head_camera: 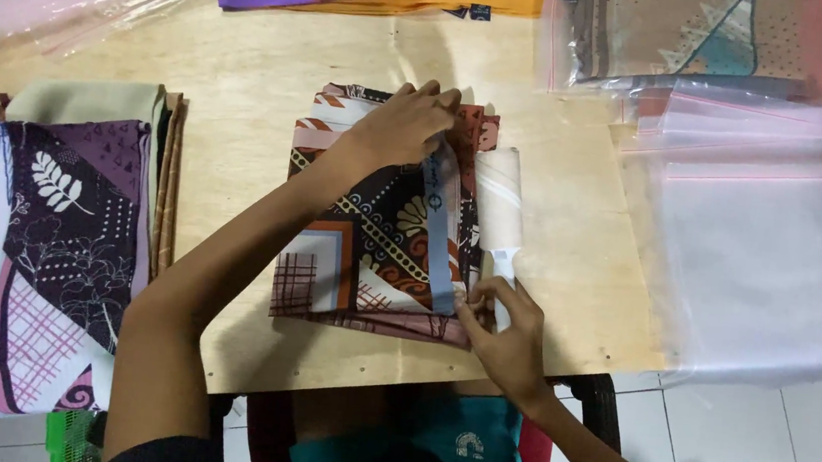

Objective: Folding a patterned cloth and cleaning it with a lint roller on a wooden table.

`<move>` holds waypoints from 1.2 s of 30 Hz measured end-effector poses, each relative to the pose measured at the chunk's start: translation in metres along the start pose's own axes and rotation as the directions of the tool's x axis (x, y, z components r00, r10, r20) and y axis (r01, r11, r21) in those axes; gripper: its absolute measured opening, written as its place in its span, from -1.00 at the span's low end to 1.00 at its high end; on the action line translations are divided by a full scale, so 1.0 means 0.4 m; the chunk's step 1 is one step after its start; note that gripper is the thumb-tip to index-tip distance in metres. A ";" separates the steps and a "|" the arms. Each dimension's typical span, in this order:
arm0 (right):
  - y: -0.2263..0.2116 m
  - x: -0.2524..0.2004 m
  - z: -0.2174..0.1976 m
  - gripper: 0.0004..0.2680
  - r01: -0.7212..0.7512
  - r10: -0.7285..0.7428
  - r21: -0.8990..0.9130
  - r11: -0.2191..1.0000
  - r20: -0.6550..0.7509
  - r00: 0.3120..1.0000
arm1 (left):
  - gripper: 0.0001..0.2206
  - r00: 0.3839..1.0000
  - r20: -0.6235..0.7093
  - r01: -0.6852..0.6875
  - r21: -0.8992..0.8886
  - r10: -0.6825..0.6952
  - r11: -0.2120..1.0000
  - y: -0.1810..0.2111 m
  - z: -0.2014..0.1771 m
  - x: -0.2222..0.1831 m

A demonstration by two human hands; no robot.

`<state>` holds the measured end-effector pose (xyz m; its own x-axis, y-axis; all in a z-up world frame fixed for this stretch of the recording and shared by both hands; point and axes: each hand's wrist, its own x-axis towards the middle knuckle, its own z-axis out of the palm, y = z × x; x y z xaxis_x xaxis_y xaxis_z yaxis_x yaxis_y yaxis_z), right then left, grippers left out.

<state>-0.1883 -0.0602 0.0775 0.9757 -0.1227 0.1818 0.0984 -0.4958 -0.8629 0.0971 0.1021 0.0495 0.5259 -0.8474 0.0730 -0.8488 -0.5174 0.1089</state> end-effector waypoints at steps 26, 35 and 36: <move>0.066 -0.015 -0.021 -0.88 0.011 -0.012 -0.017 1.000 -0.091 0.996 | -0.86 0.988 -0.138 -0.090 -0.129 0.072 0.988 0.107 0.020 0.042; 0.115 0.174 -0.012 -0.87 0.090 -0.102 -0.079 0.993 -0.159 0.982 | -0.94 0.960 -0.278 -0.152 -0.418 0.033 0.896 0.114 -0.034 0.033; 0.119 0.208 -0.015 -0.84 0.137 -0.148 -0.085 0.987 -0.142 0.979 | -0.94 0.960 -0.279 -0.160 -0.437 0.036 0.885 0.115 -0.047 0.031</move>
<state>-0.1034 -0.0990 0.0544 0.9128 -0.1686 0.3721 0.2136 -0.5795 -0.7865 0.0655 0.0702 0.0739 0.4891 -0.7989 0.3501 -0.8116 -0.2698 0.5182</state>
